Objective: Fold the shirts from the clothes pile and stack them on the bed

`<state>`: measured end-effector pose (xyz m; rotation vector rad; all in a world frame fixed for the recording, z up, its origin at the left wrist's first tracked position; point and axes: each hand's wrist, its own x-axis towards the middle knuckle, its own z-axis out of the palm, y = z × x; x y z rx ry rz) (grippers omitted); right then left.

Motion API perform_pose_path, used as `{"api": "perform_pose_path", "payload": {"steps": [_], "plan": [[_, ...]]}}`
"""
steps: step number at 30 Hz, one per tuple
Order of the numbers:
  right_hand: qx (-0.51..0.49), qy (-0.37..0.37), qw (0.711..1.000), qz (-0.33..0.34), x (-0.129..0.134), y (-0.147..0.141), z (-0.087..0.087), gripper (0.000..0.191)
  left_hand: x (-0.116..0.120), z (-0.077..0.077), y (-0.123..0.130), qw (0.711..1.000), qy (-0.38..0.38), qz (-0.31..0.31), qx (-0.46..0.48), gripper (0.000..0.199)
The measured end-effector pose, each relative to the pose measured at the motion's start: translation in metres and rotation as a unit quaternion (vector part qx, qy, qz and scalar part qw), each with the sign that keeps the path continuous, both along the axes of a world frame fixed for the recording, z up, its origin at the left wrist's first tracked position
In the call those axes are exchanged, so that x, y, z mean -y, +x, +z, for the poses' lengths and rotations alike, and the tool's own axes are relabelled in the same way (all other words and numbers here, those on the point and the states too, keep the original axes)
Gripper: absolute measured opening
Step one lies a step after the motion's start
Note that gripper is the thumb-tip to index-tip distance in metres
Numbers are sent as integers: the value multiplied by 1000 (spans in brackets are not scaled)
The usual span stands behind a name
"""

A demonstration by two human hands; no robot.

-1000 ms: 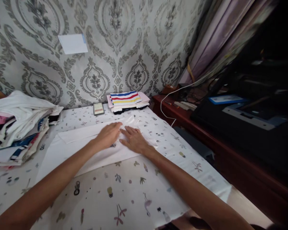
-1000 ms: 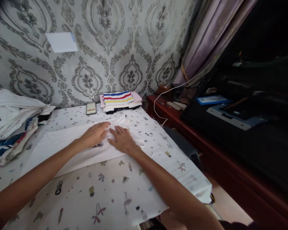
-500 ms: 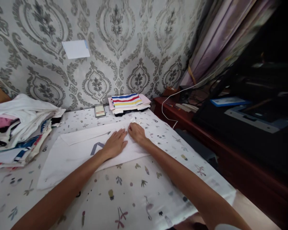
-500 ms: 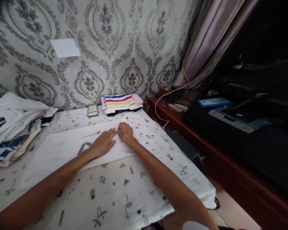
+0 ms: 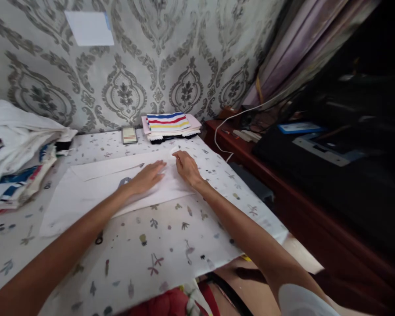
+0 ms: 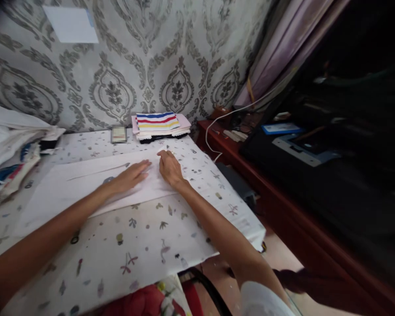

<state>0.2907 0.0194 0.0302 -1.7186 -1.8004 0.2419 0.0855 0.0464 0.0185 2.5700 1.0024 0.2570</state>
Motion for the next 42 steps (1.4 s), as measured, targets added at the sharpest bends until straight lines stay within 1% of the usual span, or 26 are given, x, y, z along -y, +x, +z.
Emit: {"api": "perform_pose_path", "payload": {"steps": [2,4,6,8,10,12,14,17,19,23,25,27,28,29,31,33,35,37,39,42], "plan": [[-68,-7,998,6,19,21,4,34,3,8,-16,998,-15,12,56,64],[-130,-39,991,-11,41,41,7,33,10,16,-35,997,-18,24,73,66],[-157,-73,984,-32,65,55,7,30,21,20,-52,997,-6,28,73,64],[-136,-91,986,-41,85,59,5,26,36,21,-62,998,10,17,58,61],[-81,-94,991,-48,101,56,0,23,52,18,-66,999,32,-8,31,57],[-40,-86,993,-64,110,51,-5,19,66,12,-64,997,62,-43,6,54],[-49,-74,992,-85,113,47,-9,17,76,6,-62,993,87,-80,-15,53],[-97,-58,989,-99,112,47,-15,21,84,-3,-61,988,97,-119,-36,53],[-96,-58,989,-102,111,49,-18,24,86,-8,-62,986,96,-129,-46,53],[-29,-54,993,-96,114,48,-19,27,87,-9,-66,984,89,-136,-69,53],[19,-37,995,-95,116,44,-15,27,88,-7,-65,984,82,-139,-74,53],[65,-5,993,-99,113,35,-7,27,90,-4,-63,985,73,-138,-71,53],[83,15,993,-89,109,30,-4,28,92,-2,-61,986,66,-136,-67,54],[97,33,993,-64,102,23,-1,30,93,0,-60,987,59,-133,-62,55],[118,55,991,23,85,8,-1,34,95,2,-57,991,42,-118,-53,56],[142,48,983,104,65,-6,-9,40,96,3,-60,994,28,-91,-45,58],[170,22,976,134,48,-18,-23,49,94,2,-71,997,23,-51,-44,58],[198,3,971,132,36,-24,-38,55,92,-1,-92,998,32,-4,-52,60],[217,4,968,128,31,-25,-50,58,91,-2,-123,995,45,40,-73,61],[240,8,962,130,30,-22,-56,63,92,-3,-172,987,47,103,-113,64]]}}
